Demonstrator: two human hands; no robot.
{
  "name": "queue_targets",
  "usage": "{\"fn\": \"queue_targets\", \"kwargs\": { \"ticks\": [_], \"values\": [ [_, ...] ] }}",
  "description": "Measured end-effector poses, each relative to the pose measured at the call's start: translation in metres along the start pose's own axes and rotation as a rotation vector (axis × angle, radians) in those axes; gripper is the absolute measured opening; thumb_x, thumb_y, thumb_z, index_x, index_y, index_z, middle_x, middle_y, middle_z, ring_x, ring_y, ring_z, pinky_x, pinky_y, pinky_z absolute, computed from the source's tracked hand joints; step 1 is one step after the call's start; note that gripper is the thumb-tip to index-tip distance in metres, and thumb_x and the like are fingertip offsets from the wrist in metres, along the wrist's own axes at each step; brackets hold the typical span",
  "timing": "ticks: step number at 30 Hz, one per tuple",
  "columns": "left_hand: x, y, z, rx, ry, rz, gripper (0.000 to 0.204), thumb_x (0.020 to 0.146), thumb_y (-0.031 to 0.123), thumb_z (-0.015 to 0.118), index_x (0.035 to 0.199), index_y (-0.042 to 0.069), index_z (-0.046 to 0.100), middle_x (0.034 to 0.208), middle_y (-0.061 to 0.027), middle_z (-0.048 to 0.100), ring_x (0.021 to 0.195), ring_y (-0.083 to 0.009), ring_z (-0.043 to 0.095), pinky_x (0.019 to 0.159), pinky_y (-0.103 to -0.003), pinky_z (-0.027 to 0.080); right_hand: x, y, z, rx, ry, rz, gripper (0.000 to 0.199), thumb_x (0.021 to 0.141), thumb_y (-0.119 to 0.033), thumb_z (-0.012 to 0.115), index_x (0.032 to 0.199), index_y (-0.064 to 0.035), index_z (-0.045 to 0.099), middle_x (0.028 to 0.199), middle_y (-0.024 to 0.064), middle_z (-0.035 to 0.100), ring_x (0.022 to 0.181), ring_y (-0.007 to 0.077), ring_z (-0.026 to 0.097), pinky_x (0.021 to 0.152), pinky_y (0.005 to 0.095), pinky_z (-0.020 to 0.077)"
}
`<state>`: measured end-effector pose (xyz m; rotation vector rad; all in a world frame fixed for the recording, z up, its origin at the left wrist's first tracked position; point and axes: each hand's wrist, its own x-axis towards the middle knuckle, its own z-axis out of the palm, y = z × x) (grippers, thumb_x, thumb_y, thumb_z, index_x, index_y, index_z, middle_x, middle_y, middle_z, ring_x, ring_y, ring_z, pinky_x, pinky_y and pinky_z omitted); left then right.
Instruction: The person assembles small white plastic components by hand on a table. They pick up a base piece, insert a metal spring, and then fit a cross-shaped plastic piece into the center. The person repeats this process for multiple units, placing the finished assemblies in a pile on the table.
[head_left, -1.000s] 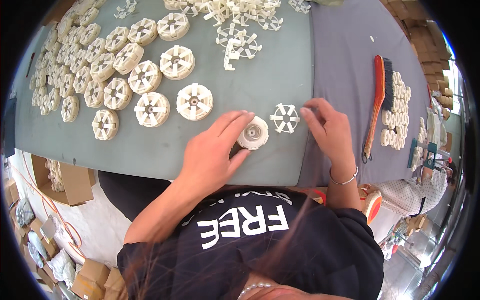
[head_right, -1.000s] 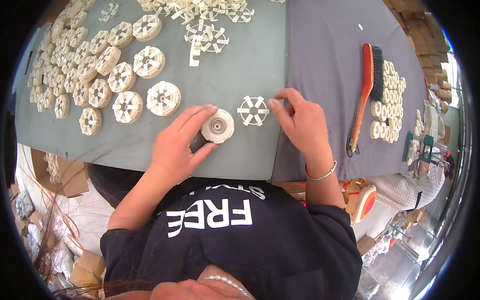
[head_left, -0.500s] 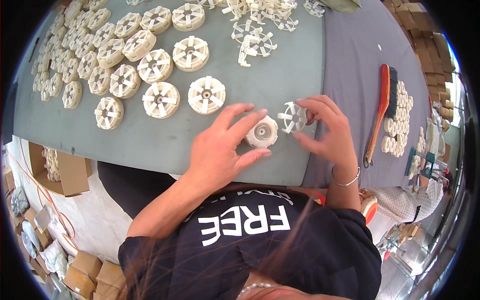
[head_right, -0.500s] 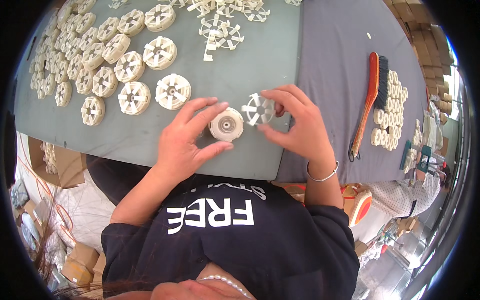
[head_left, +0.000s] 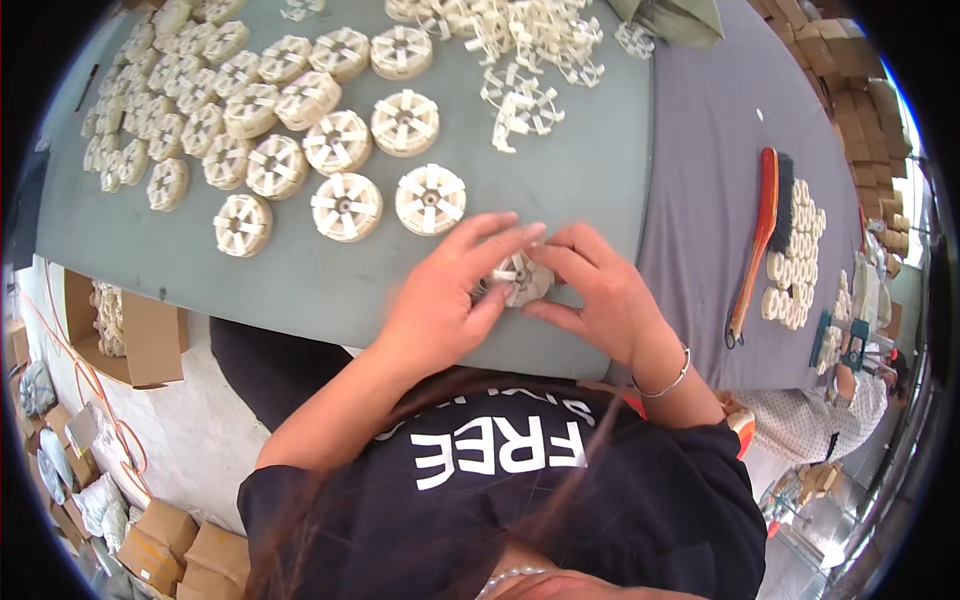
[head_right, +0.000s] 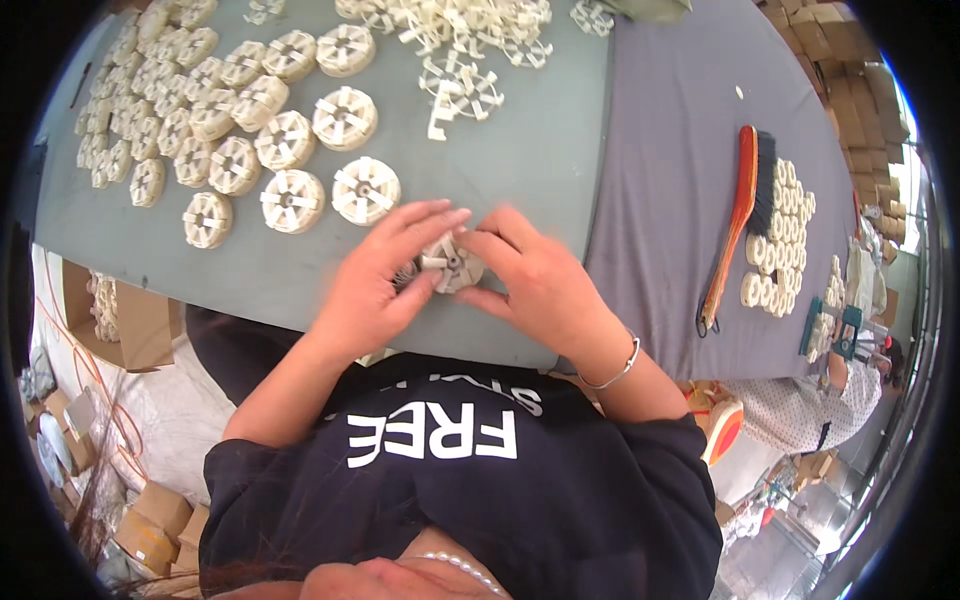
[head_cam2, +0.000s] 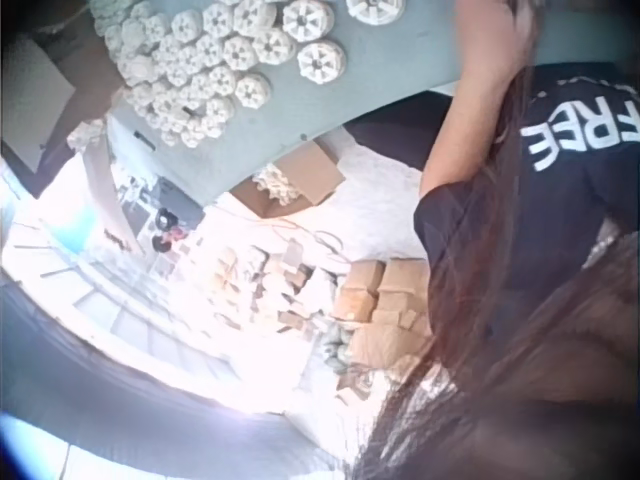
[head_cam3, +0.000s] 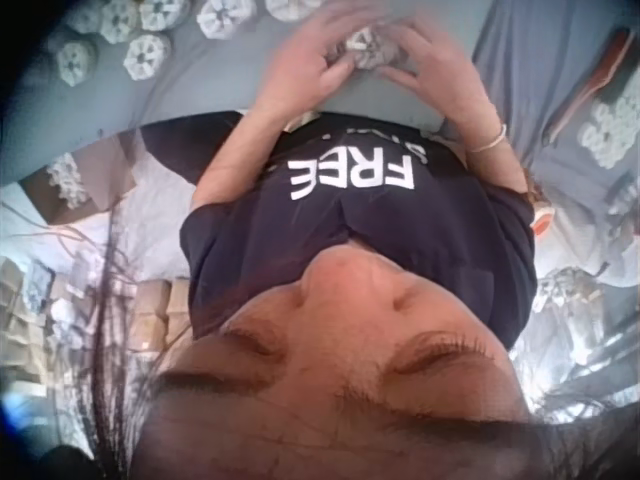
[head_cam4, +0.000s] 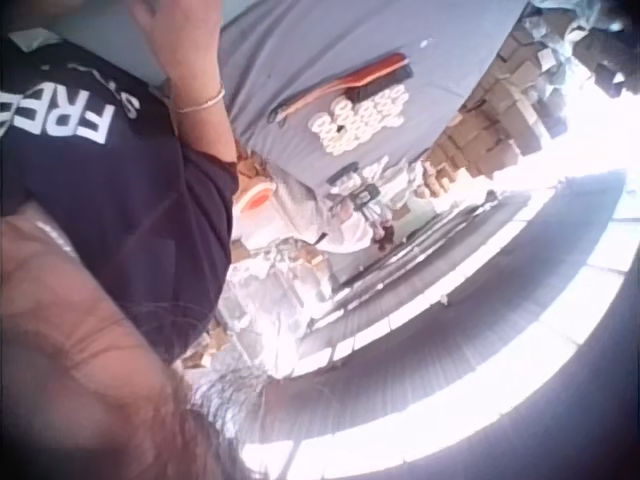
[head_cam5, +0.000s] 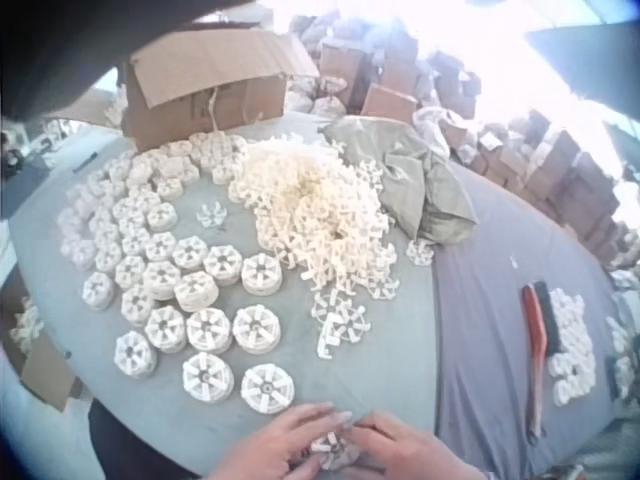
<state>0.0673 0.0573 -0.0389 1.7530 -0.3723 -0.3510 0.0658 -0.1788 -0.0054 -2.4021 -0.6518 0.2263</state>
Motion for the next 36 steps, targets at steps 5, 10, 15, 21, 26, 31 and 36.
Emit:
{"fn": "queue_targets", "kwargs": {
  "ticks": [5, 10, 15, 21, 26, 31, 36],
  "values": [
    [0.003, -0.003, 0.001, -0.014, -0.034, 0.01, 0.065, 0.093, -0.006, 0.062, 0.154, 0.016, 0.064, 0.159, -0.0165, 0.056, 0.141, -0.0347, 0.06, 0.116, -0.044, 0.05, 0.003, -0.003, 0.002, -0.076, 0.002, -0.012, 0.051, 0.086, -0.019, 0.089, 0.132, -0.0059, 0.07, 0.117, 0.0101, 0.063, 0.096, 0.0307, 0.07, 0.083, 0.0425, 0.0591],
    [0.0, -0.021, -0.004, -0.067, 0.093, 0.123, 0.058, 0.094, -0.001, 0.065, 0.15, 0.013, 0.066, 0.148, -0.0152, 0.063, 0.132, -0.0342, 0.064, 0.111, -0.043, 0.052, 0.015, -0.004, 0.009, -0.028, -0.042, -0.04, 0.065, 0.085, -0.025, 0.09, 0.143, -0.008, 0.065, 0.136, 0.0133, 0.06, 0.109, 0.0336, 0.069, 0.094, 0.0444, 0.0583],
    [-0.038, -0.021, -0.034, 0.297, 0.476, 0.066, 0.079, 0.083, 0.026, 0.092, 0.153, 0.01, 0.061, 0.149, -0.0154, 0.059, 0.129, -0.0355, 0.064, 0.107, -0.043, 0.055, 0.026, -0.004, 0.03, -0.184, 0.111, -0.109, 0.114, 0.072, -0.047, 0.099, 0.167, -0.016, 0.045, 0.171, 0.0219, 0.038, 0.146, 0.0455, 0.05, 0.12, 0.053, 0.0458],
    [-0.067, -0.024, -0.114, 0.838, 0.776, -0.316, 0.138, 0.06, 0.055, 0.103, 0.171, 0.016, 0.031, 0.172, -0.0203, 0.029, 0.134, -0.0447, 0.062, 0.098, -0.05, 0.062, 0.119, -0.008, 0.049, -0.219, 0.07, -0.248, 0.138, 0.061, -0.065, 0.098, 0.174, -0.0175, 0.034, 0.18, 0.0288, 0.017, 0.166, 0.0505, 0.019, 0.133, 0.0586, 0.0249],
    [-0.069, -0.033, -0.175, 0.863, 0.779, -0.537, 0.162, 0.044, 0.068, 0.102, 0.175, 0.017, 0.021, 0.177, -0.0286, 0.02, 0.141, -0.0512, 0.057, 0.101, -0.054, 0.06, 0.189, -0.012, 0.068, -0.347, 0.098, -0.263, 0.148, 0.055, -0.08, 0.093, 0.175, -0.0204, 0.03, 0.18, 0.0292, 0.019, 0.166, 0.0517, 0.017, 0.131, 0.0696, 0.0148],
    [-0.053, -0.044, -0.235, 0.876, 0.711, -0.628, 0.165, 0.041, 0.074, 0.1, 0.176, 0.02, 0.021, 0.174, -0.0323, 0.028, 0.14, -0.0528, 0.059, 0.102, -0.054, 0.06, 0.248, -0.041, 0.102, -0.326, 0.074, -0.289, 0.141, 0.06, -0.081, 0.091, 0.175, -0.0262, 0.031, 0.179, 0.0306, 0.019, 0.166, 0.0571, 0.01, 0.127, 0.0756, 0.0166],
    [-0.046, -0.084, -0.311, 0.967, 0.828, -0.533, 0.162, 0.044, 0.074, 0.1, 0.175, 0.019, 0.022, 0.176, -0.0321, 0.025, 0.137, -0.05, 0.063, 0.103, -0.053, 0.061, 0.311, -0.08, 0.143, -0.299, 0.107, -0.361, 0.126, 0.064, -0.078, 0.091, 0.169, -0.0285, 0.043, 0.174, 0.0306, 0.028, 0.161, 0.0632, 0.015, 0.125, 0.0746, 0.0241]
  ]
}}
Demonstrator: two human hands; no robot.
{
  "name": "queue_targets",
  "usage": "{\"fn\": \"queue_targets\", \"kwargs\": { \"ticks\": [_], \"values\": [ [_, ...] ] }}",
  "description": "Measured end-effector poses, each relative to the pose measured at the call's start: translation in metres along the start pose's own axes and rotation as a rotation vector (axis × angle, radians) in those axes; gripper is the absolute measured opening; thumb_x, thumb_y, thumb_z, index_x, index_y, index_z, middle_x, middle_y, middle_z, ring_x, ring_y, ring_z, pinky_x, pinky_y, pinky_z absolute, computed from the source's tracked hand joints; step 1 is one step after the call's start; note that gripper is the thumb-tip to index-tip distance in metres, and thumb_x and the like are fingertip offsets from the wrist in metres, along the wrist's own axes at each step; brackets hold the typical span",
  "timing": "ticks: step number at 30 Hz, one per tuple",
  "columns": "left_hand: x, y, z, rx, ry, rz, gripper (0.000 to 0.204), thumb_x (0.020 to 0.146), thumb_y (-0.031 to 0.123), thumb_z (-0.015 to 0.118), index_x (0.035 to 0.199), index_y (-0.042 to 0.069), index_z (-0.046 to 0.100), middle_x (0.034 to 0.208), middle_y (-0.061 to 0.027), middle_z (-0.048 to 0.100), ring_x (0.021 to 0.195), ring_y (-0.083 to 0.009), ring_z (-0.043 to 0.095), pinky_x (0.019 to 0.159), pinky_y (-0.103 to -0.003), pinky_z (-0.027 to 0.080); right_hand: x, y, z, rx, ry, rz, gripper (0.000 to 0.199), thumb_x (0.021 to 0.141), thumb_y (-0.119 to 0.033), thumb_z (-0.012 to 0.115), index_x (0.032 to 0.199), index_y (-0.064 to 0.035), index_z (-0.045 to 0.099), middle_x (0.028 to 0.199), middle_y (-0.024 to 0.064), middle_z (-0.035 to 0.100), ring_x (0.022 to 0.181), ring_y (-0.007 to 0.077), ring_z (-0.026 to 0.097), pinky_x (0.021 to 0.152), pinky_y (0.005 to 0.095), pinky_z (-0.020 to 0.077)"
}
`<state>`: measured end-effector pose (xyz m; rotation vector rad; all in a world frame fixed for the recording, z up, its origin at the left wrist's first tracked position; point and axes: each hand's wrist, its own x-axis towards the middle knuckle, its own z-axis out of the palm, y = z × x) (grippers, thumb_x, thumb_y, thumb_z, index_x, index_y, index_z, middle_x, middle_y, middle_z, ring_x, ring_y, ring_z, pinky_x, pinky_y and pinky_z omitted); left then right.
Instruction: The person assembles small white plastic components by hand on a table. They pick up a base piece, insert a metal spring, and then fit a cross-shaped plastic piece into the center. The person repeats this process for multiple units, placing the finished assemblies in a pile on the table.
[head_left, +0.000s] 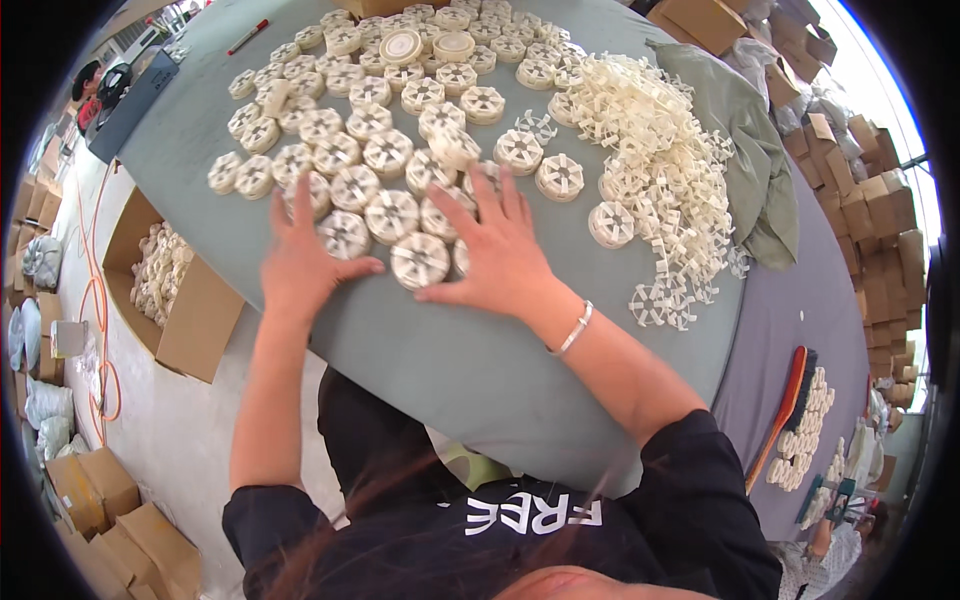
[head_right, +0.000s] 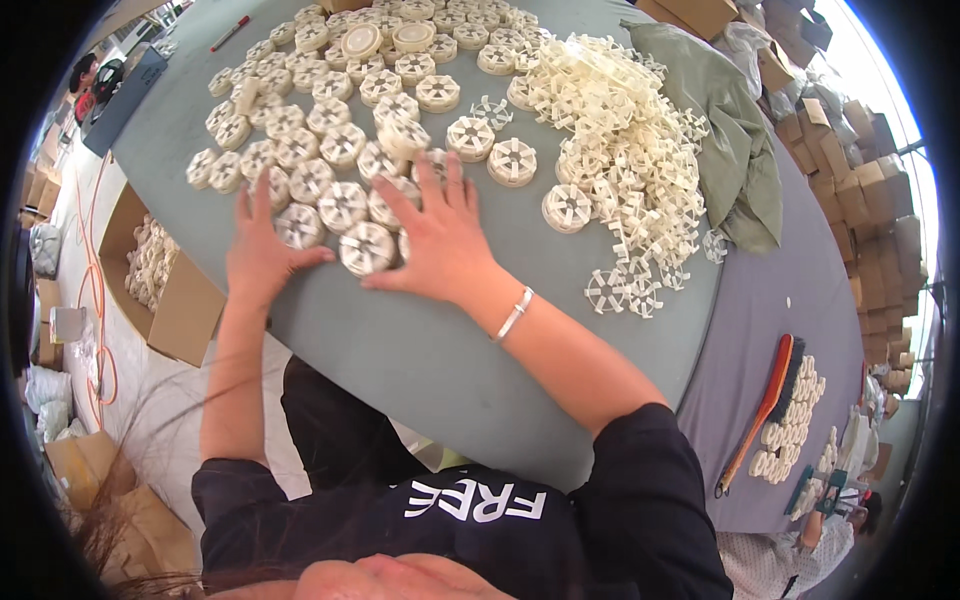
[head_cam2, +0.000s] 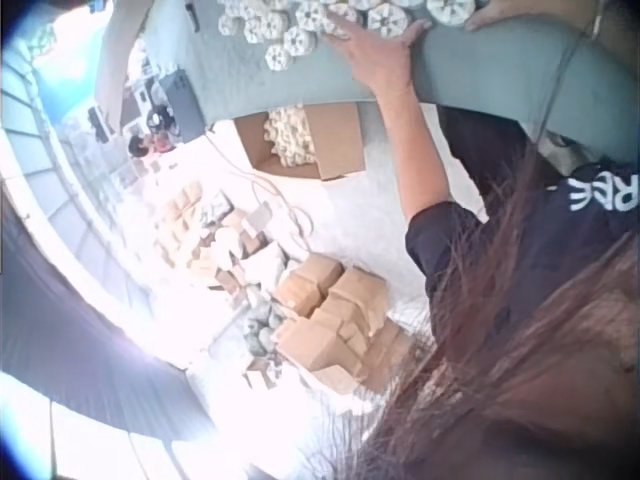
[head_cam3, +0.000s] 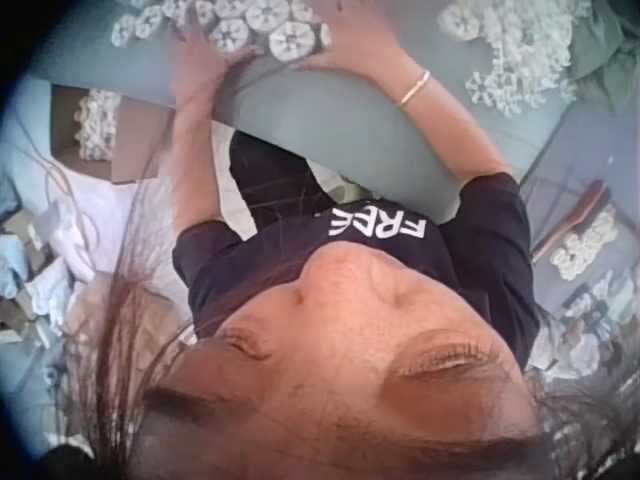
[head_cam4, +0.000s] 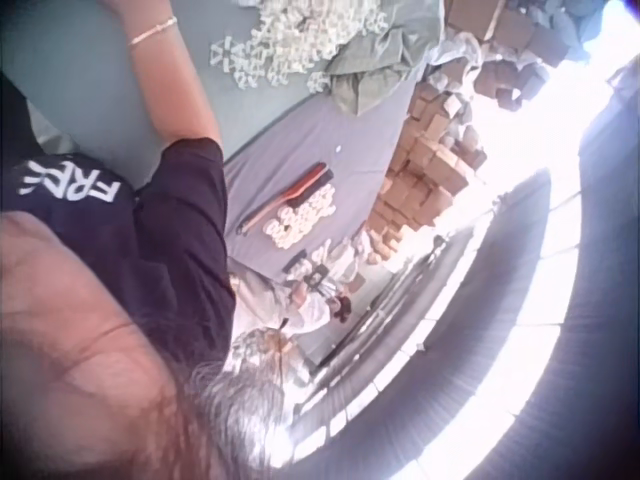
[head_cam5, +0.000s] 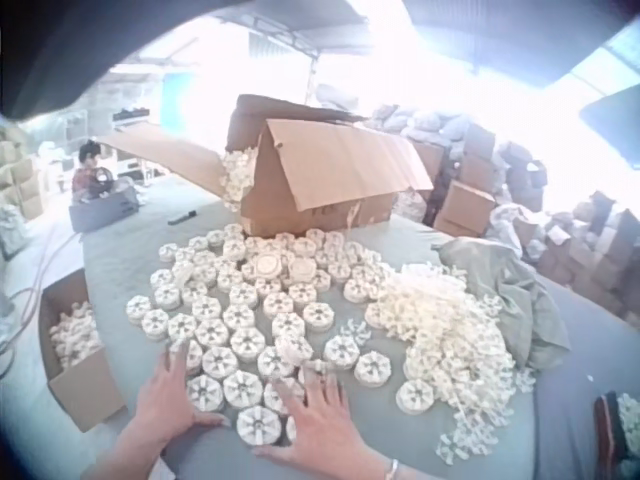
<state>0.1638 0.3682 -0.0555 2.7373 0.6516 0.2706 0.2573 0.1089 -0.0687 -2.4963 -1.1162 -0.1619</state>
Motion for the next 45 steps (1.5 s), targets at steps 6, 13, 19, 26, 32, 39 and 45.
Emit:
{"fn": "queue_targets", "kwargs": {
  "ticks": [6, 13, 19, 26, 32, 39, 45],
  "values": [
    [0.113, -0.063, 0.014, 0.045, 0.229, 0.053, 0.143, 0.056, 0.073, 0.097, 0.172, 0.02, 0.033, 0.173, -0.0274, 0.036, 0.146, -0.0486, 0.055, 0.112, -0.056, 0.055, 0.125, 0.004, 0.053, 0.064, 0.114, 0.003, 0.118, 0.066, -0.08, 0.088, 0.164, -0.0255, 0.051, 0.171, 0.0345, 0.03, 0.158, 0.0633, 0.019, 0.125, 0.0769, 0.0205],
    [0.163, -0.066, 0.02, 0.109, 0.39, -0.06, 0.121, 0.073, 0.077, 0.087, 0.168, 0.019, 0.04, 0.17, -0.02, 0.043, 0.145, -0.0415, 0.057, 0.109, -0.053, 0.056, 0.19, 0.046, 0.012, 0.352, 0.081, 0.093, 0.061, 0.097, -0.052, 0.071, 0.147, -0.0171, 0.069, 0.154, 0.0145, 0.062, 0.144, 0.0372, 0.058, 0.118, 0.0527, 0.0473],
    [0.14, -0.037, 0.032, -0.095, 0.692, 0.3, 0.064, 0.097, 0.051, 0.08, 0.147, 0.015, 0.062, 0.153, -0.012, 0.059, 0.133, -0.0368, 0.065, 0.101, -0.049, 0.059, 0.114, 0.152, -0.059, -0.055, -0.115, 0.166, 0.041, 0.094, -0.005, 0.064, 0.132, -0.0141, 0.076, 0.136, 0.0101, 0.075, 0.127, 0.0346, 0.069, 0.11, 0.0456, 0.0553],
    [0.023, 0.145, 0.058, -0.285, 0.027, 0.758, 0.046, 0.094, 0.026, 0.081, 0.137, 0.017, 0.069, 0.153, -0.0043, 0.062, 0.113, -0.0313, 0.075, 0.091, -0.045, 0.063, 0.04, 0.165, -0.068, -0.11, -0.2, 0.212, 0.034, 0.096, -0.004, 0.058, 0.121, -0.0103, 0.079, 0.125, 0.0179, 0.074, 0.12, 0.0392, 0.069, 0.103, 0.0481, 0.0558],
    [0.006, 0.216, 0.088, -0.215, -0.136, 0.716, 0.057, 0.095, 0.036, 0.08, 0.146, 0.018, 0.063, 0.157, -0.0075, 0.058, 0.103, -0.0345, 0.077, 0.085, -0.046, 0.064, -0.022, 0.128, -0.1, -0.127, -0.293, 0.368, 0.032, 0.096, -0.001, 0.059, 0.122, -0.0051, 0.078, 0.125, 0.0201, 0.074, 0.12, 0.0391, 0.07, 0.102, 0.0486, 0.0571],
    [-0.013, 0.187, 0.082, -0.226, -0.103, 0.645, 0.058, 0.094, 0.038, 0.08, 0.144, 0.013, 0.063, 0.144, -0.0104, 0.065, 0.103, -0.036, 0.076, 0.083, -0.049, 0.063, -0.121, 0.157, -0.142, -0.201, -0.171, 0.489, 0.03, 0.098, -0.01, 0.059, 0.12, -0.0049, 0.079, 0.112, 0.0203, 0.079, 0.112, 0.037, 0.073, 0.101, 0.0481, 0.0571],
    [-0.028, 0.213, 0.081, -0.294, -0.025, 0.687, 0.063, 0.092, 0.039, 0.083, 0.145, 0.012, 0.06, 0.145, -0.0108, 0.063, 0.105, -0.0364, 0.076, 0.082, -0.048, 0.064, -0.106, 0.158, -0.15, -0.183, 0.156, 0.348, 0.042, 0.09, -0.007, 0.071, 0.132, -0.0124, 0.072, 0.135, 0.0174, 0.066, 0.123, 0.0383, 0.067, 0.104, 0.0481, 0.0557]
  ]
}}
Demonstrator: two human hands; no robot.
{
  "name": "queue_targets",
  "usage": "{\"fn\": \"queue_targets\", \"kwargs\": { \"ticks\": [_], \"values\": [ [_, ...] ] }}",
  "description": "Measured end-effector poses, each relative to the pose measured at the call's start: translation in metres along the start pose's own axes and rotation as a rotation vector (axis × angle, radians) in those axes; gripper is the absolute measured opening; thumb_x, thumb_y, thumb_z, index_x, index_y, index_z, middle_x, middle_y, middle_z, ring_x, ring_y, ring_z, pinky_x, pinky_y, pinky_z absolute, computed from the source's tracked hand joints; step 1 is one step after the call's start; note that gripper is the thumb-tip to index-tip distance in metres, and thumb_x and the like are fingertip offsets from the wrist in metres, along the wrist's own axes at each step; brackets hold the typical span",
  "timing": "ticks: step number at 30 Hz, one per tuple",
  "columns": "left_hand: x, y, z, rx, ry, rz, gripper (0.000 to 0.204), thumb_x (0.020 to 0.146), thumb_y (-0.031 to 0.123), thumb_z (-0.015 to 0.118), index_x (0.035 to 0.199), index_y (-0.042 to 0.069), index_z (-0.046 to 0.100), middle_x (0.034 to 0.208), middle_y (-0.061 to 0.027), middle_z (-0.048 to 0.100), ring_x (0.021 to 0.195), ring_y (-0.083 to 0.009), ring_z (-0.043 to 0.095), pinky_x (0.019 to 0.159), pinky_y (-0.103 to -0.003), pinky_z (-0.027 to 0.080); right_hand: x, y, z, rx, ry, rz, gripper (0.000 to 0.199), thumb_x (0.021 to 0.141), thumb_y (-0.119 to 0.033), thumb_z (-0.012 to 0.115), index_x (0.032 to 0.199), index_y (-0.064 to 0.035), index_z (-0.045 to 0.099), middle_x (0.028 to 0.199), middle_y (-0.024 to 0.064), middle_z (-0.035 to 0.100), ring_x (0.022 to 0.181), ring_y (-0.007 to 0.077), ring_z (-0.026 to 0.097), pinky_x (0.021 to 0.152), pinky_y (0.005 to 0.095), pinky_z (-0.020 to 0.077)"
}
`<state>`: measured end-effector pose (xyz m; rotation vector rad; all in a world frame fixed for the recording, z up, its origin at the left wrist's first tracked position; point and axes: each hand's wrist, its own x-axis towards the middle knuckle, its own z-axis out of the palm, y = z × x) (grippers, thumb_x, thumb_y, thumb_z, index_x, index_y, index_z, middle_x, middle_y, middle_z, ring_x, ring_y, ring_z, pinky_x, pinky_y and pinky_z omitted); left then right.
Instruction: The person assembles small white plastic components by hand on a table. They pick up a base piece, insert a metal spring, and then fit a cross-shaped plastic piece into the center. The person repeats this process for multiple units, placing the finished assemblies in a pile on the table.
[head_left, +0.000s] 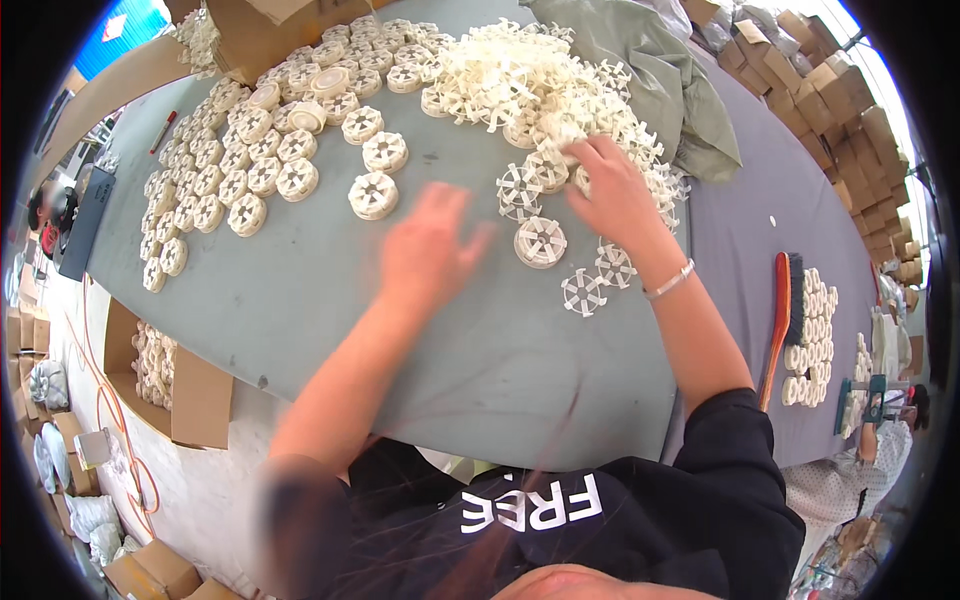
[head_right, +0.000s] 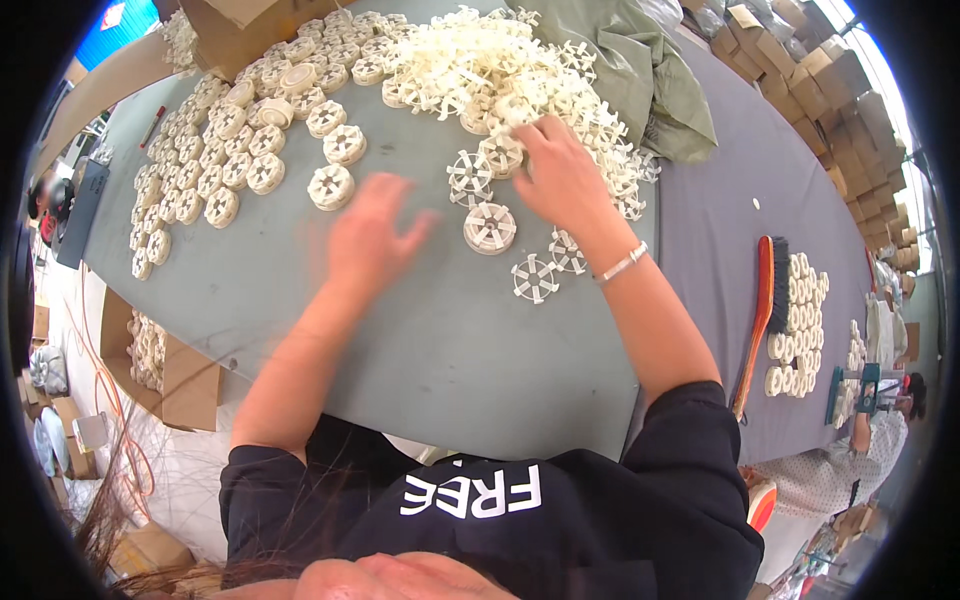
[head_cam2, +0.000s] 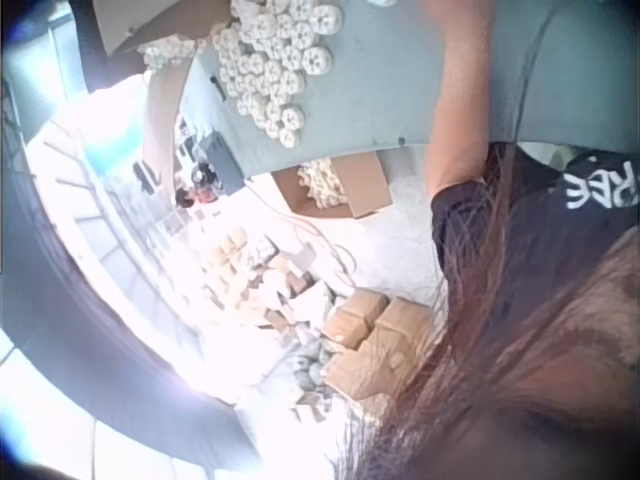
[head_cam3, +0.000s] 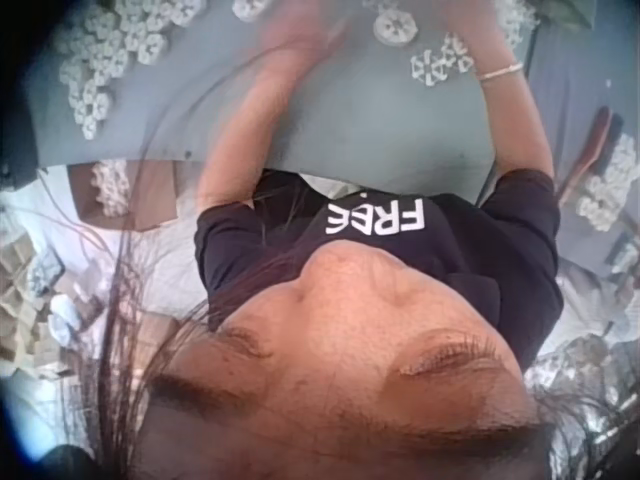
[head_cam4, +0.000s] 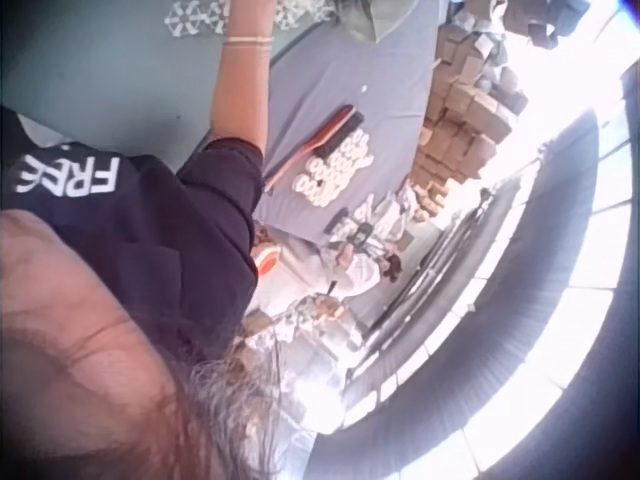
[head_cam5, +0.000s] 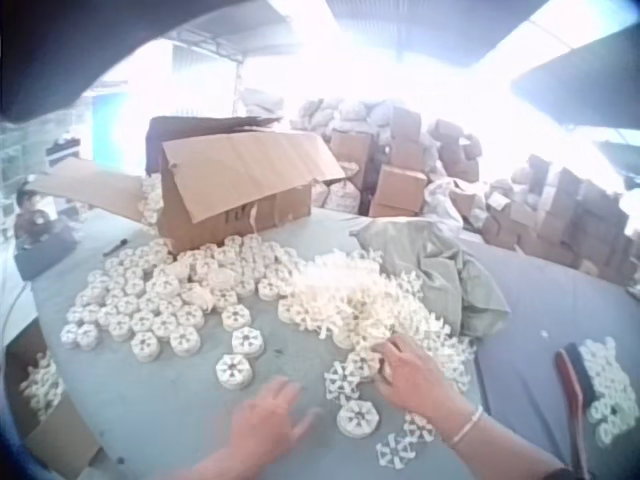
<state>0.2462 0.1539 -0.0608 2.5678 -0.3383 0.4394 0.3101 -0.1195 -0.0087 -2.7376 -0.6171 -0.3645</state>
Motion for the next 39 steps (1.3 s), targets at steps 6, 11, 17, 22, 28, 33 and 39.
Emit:
{"fn": "queue_targets", "kwargs": {
  "ticks": [6, 11, 17, 22, 28, 33, 39],
  "values": [
    [-0.003, 0.056, 0.029, -0.236, -0.342, 0.153, 0.064, 0.087, 0.04, 0.087, 0.14, 0.015, 0.062, 0.151, -0.0105, 0.058, 0.106, -0.038, 0.076, 0.087, -0.05, 0.063, 0.033, 0.003, 0.022, -0.227, -0.156, -0.07, 0.056, 0.084, -0.005, 0.076, 0.137, -0.0185, 0.069, 0.152, 0.0204, 0.051, 0.134, 0.0425, 0.059, 0.111, 0.0489, 0.0541],
    [-0.02, 0.03, 0.003, -0.307, -0.359, 0.119, 0.062, 0.081, 0.031, 0.089, 0.135, 0.014, 0.064, 0.151, -0.0103, 0.059, 0.103, -0.0379, 0.076, 0.089, -0.047, 0.063, -0.005, 0.004, 0.0, 0.057, -0.233, -0.205, 0.06, 0.079, 0.0, 0.08, 0.135, -0.02, 0.07, 0.16, 0.0162, 0.047, 0.13, 0.041, 0.061, 0.11, 0.0498, 0.0543],
    [0.009, -0.012, -0.038, -0.747, -0.411, -0.031, 0.066, 0.076, 0.024, 0.092, 0.136, 0.009, 0.067, 0.138, -0.0133, 0.07, 0.114, -0.0354, 0.073, 0.097, -0.045, 0.061, -0.061, -0.009, -0.014, 0.053, -0.236, -0.056, 0.064, 0.079, 0.005, 0.079, 0.137, -0.0193, 0.072, 0.163, 0.0085, 0.048, 0.124, 0.0309, 0.065, 0.103, 0.0425, 0.0576],
    [0.021, -0.06, -0.035, -0.177, 0.209, 0.012, 0.078, 0.076, 0.042, 0.097, 0.141, 0.01, 0.067, 0.142, -0.014, 0.068, 0.124, -0.0359, 0.07, 0.1, -0.047, 0.06, -0.062, -0.029, -0.012, 0.466, -0.266, -0.098, 0.052, 0.087, 0.008, 0.071, 0.134, -0.0147, 0.074, 0.155, 0.0093, 0.057, 0.118, 0.0293, 0.07, 0.1, 0.0394, 0.0588],
    [-0.003, -0.004, -0.033, -0.18, -0.236, 0.017, 0.077, 0.08, 0.052, 0.094, 0.14, 0.012, 0.068, 0.144, -0.013, 0.066, 0.125, -0.0368, 0.069, 0.099, -0.048, 0.059, 0.014, 0.003, 0.009, 0.07, -0.034, 0.043, 0.041, 0.094, -0.034, 0.08, 0.13, -0.0142, 0.076, 0.134, 0.0119, 0.073, 0.116, 0.0303, 0.071, 0.094, 0.0428, 0.059],
    [0.005, -0.028, -0.023, -0.443, -0.42, 0.051, 0.067, 0.08, 0.04, 0.096, 0.135, 0.01, 0.071, 0.132, -0.0117, 0.069, 0.116, -0.0316, 0.07, 0.101, -0.043, 0.056, 0.061, -0.007, 0.011, -0.033, -0.36, 0.174, 0.06, 0.088, -0.057, 0.082, 0.133, -0.0191, 0.074, 0.132, 0.0138, 0.075, 0.12, 0.0323, 0.073, 0.099, 0.0465, 0.057],
    [0.011, -0.019, -0.031, -0.46, -0.202, -0.163, 0.062, 0.081, 0.034, 0.097, 0.133, 0.009, 0.073, 0.118, -0.0052, 0.073, 0.104, -0.0188, 0.067, 0.093, -0.034, 0.055, 0.017, 0.019, -0.017, 0.244, 0.02, 0.175, 0.037, 0.092, -0.038, 0.082, 0.119, -0.0129, 0.082, 0.117, 0.0084, 0.079, 0.101, 0.0248, 0.074, 0.091, 0.0375, 0.0569]
  ]
}}
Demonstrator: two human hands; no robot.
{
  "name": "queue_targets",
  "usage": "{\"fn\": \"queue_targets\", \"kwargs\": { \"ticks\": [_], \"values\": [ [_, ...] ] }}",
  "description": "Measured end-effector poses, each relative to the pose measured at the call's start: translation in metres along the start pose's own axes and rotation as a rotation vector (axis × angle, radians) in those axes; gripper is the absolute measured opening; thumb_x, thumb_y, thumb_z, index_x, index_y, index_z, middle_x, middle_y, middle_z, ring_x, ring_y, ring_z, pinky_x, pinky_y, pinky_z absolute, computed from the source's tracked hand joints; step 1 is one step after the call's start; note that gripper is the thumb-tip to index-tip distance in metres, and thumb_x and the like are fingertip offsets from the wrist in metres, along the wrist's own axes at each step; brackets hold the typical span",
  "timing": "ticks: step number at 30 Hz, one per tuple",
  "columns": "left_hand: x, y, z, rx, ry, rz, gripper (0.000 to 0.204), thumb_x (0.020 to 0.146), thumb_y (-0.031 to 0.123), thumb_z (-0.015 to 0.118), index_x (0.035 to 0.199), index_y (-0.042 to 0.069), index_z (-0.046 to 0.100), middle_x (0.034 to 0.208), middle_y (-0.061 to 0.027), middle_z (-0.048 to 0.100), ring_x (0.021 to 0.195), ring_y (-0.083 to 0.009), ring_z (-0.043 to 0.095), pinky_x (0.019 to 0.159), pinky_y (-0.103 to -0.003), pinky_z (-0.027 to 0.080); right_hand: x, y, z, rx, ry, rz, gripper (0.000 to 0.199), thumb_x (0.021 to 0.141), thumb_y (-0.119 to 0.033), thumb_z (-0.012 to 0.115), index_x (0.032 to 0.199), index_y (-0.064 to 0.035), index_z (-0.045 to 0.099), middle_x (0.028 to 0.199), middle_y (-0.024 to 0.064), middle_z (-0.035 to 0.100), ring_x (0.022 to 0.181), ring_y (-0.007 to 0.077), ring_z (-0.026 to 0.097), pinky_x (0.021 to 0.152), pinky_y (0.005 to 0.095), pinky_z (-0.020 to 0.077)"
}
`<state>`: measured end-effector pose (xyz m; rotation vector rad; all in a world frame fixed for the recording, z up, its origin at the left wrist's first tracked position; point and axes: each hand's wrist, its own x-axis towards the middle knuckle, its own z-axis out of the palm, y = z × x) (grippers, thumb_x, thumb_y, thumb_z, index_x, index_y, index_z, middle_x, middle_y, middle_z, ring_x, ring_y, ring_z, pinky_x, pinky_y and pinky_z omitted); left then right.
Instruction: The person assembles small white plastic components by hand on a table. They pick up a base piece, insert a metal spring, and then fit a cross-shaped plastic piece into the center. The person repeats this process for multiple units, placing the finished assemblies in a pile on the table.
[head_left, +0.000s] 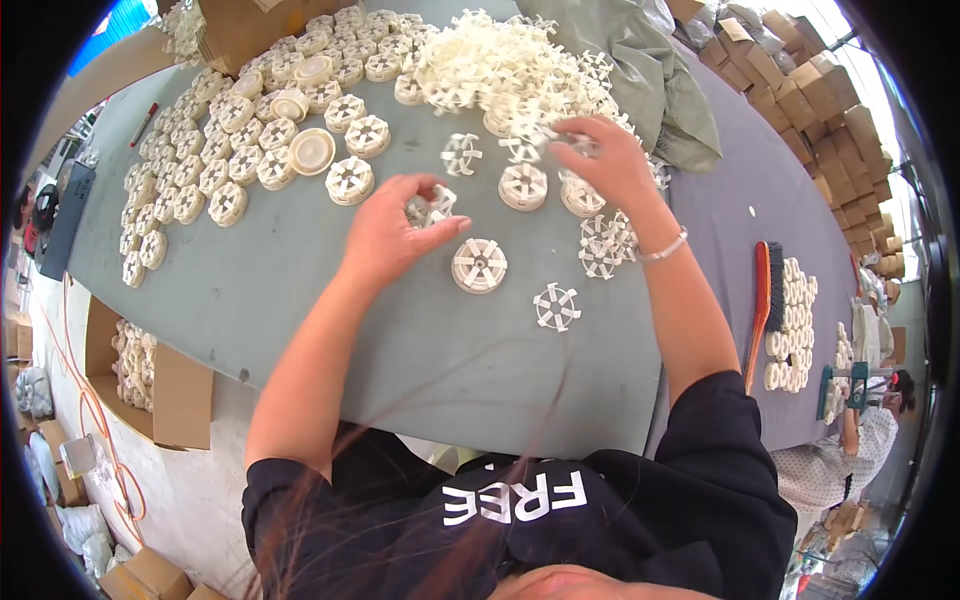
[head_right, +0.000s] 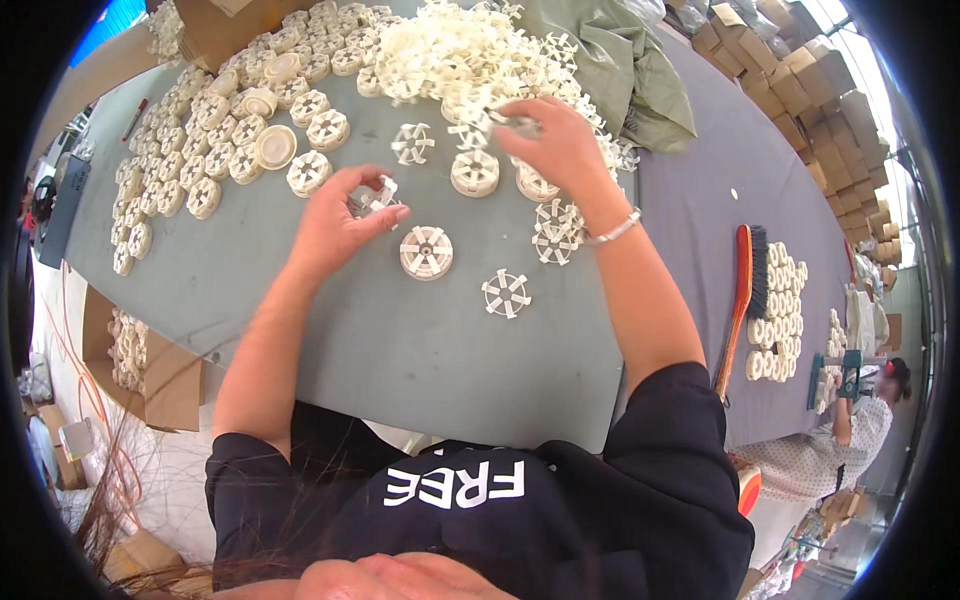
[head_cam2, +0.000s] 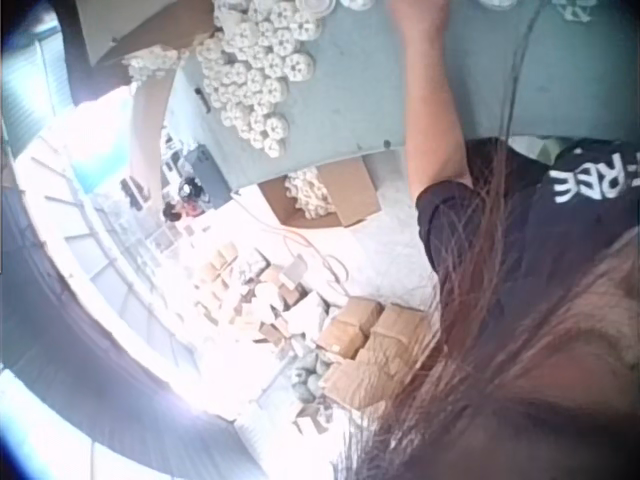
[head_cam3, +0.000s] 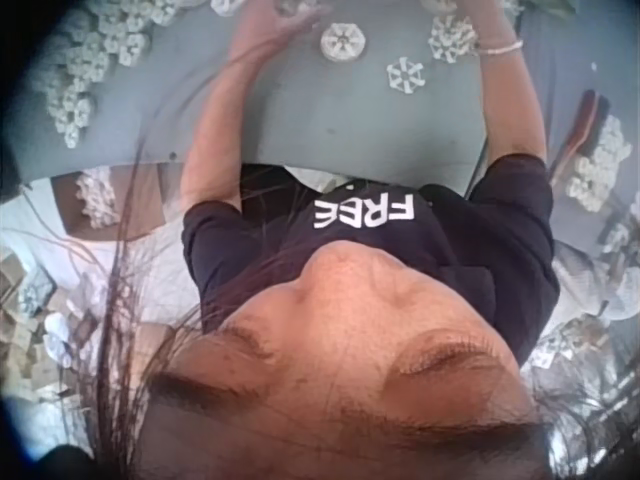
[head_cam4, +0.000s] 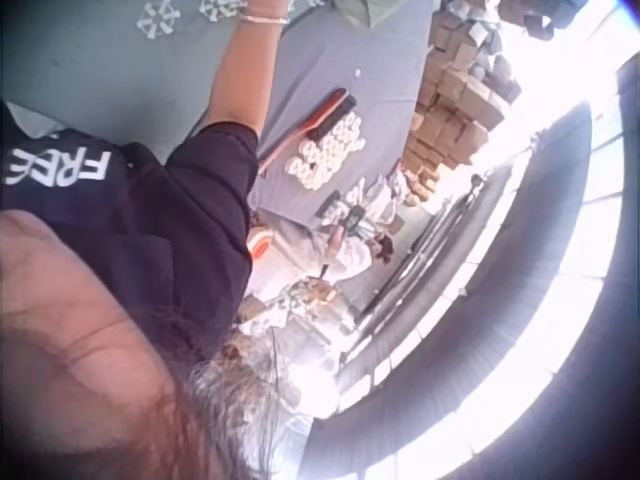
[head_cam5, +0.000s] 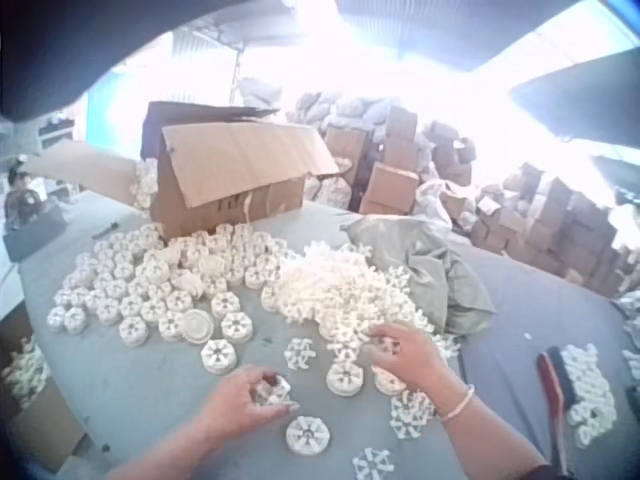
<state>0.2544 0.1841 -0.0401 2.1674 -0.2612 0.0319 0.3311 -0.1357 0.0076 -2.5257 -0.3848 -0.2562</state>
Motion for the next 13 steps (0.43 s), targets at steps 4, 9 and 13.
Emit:
{"fn": "queue_targets", "kwargs": {
  "ticks": [4, 9, 13],
  "values": [
    [-0.015, 0.038, 0.041, -0.37, -0.092, 0.046, 0.07, 0.082, 0.037, 0.096, 0.141, 0.012, 0.069, 0.129, -0.0053, 0.069, 0.099, -0.017, 0.065, 0.088, -0.033, 0.056, -0.033, 0.035, -0.019, 0.246, 0.043, 0.233, 0.027, 0.095, -0.026, 0.081, 0.116, -0.01, 0.084, 0.113, 0.0063, 0.077, 0.091, 0.0157, 0.069, 0.084, 0.0309, 0.054],
    [-0.023, 0.066, 0.071, 0.129, -0.033, 0.297, 0.09, 0.075, 0.047, 0.099, 0.151, 0.016, 0.062, 0.148, -0.0108, 0.059, 0.106, -0.0262, 0.073, 0.088, -0.042, 0.061, -0.057, 0.082, -0.032, -0.387, 0.462, -0.01, 0.023, 0.092, -0.029, 0.082, 0.105, -0.01, 0.083, 0.11, 0.0071, 0.079, 0.104, 0.0304, 0.073, 0.093, 0.0429, 0.0555],
    [-0.03, 0.062, 0.049, 0.541, -0.174, 0.089, 0.089, 0.078, 0.055, 0.094, 0.152, 0.017, 0.062, 0.153, -0.0126, 0.056, 0.122, -0.0297, 0.072, 0.097, -0.044, 0.062, -0.072, 0.066, -0.016, -0.316, 0.377, -0.386, 0.027, 0.088, -0.03, 0.088, 0.11, -0.0153, 0.082, 0.128, 0.0051, 0.076, 0.128, 0.0289, 0.065, 0.111, 0.0438, 0.0477]
  ]
}}
